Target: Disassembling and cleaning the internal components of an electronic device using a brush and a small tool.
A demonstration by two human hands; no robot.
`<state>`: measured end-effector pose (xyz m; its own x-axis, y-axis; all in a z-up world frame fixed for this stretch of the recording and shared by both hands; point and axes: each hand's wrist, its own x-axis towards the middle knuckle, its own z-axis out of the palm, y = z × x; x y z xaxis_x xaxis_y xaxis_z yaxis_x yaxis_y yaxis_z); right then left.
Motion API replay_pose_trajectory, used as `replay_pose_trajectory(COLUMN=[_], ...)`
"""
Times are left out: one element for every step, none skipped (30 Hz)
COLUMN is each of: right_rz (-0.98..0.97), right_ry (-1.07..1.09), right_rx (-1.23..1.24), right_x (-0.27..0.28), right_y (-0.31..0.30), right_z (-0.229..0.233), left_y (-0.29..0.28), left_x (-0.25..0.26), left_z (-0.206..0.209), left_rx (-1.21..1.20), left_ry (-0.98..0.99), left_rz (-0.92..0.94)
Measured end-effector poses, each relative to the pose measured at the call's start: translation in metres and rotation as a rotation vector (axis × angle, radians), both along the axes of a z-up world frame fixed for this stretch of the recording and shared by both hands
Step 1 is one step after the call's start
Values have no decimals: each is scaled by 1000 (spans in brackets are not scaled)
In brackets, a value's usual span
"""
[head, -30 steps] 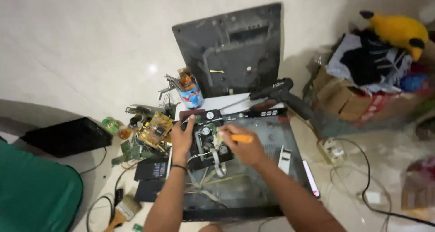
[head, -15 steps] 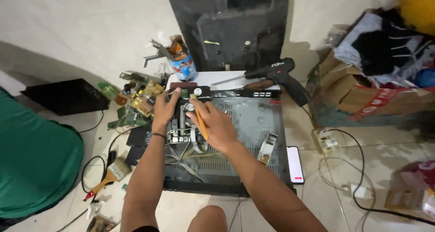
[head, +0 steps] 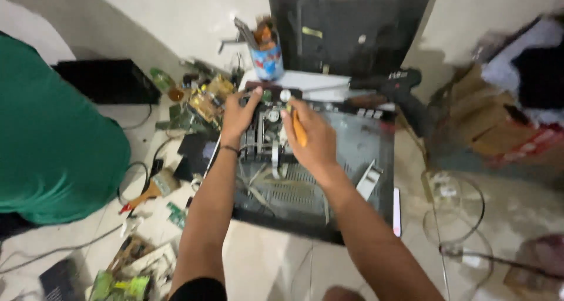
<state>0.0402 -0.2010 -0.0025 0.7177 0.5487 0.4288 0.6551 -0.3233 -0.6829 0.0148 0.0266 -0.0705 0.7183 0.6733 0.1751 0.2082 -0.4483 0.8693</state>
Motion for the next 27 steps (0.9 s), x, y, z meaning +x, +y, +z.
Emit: replay_pose_trajectory(right_rz=[1, -74, -149, -148, -134, -119, -116, -137, -152, -143, -177, -206, -172, -140, -123, -103, -87, -71, -60, -66, -73, -64, -65, -65, -61, -39, -28], right_ry=[30, -69, -195, -191, -173, -157, -169, -206, -238, -246, -323, -403, -358, -277, -229, -218, -273, -328, -330, -309, -287, -288, -287, -287, -282, -292, -308], right_rx=[-16, -60, -93, -97, -49, -1, -4, -15, -21, -17, -76, -134, -169, -87, 28, 27, 66, 105, 113, 90, 62, 63, 74, 85, 82, 89, 99], right_x=[2, 2, 9, 2, 4, 5, 4, 4, 2, 12, 7, 3, 2, 1, 17, 16, 14, 12, 11, 11, 9, 9, 7, 7, 5, 4, 3], right_y=[3, 6, 15, 11, 10, 10, 8, 6, 7, 9, 2, -4, -6, -7, 2, 1, -1, -4, -2, -2, -4, -1, 1, 2, 2, 2, 2], right_z=[-9, -17, -22, -25, -22, -19, -20, -22, -25, -22, -28, -36, -40, -45, -42, -41, -39, -37, -36, -36, -36, -34, -32, -31, -30, -29, -27], left_y=[0, 1, 8, 4, 5, 5, 6, 7, 12, 8, -7, -20, -16, -12, 2, 0, -3, -6, -6, -5, -8, -6, -6, -6, -6, -6, -6], left_x=[-1, -2, 5, -4, -3, -2, 0, 2, 1, 7, -4, -12, -11, -10, 9, 5, 2, -1, -2, -3, -4, -4, -5, -5, -5, -5, -2], left_z=[-3, -5, -1, -6, -4, -2, -5, -9, -14, 9, 19, 29, 17, 4, 4, 4, 6, 7, 8, 8, 6, 8, 8, 7, 4, 2, 1], left_rx=[-16, 6, 41, 37, 25, 14, 11, 19, 33, 36, 17, -4, -41, 51, 181, 180, 149, 118, 126, 122, 111, 112, 125, 137, 134, 136, 142], left_ry=[30, -27, -110, -106, -79, -52, -64, -63, -58, -66, -124, -184, -137, -238, -373, -360, -377, -393, -395, -335, -273, -273, -282, -291, -286, -280, -280], left_rz=[1, -1, -4, -4, -18, -33, -30, -46, -55, -45, -107, -166, -139, -163, -194, -175, -190, -204, -194, -155, -119, -110, -96, -82, -78, -72, -77])
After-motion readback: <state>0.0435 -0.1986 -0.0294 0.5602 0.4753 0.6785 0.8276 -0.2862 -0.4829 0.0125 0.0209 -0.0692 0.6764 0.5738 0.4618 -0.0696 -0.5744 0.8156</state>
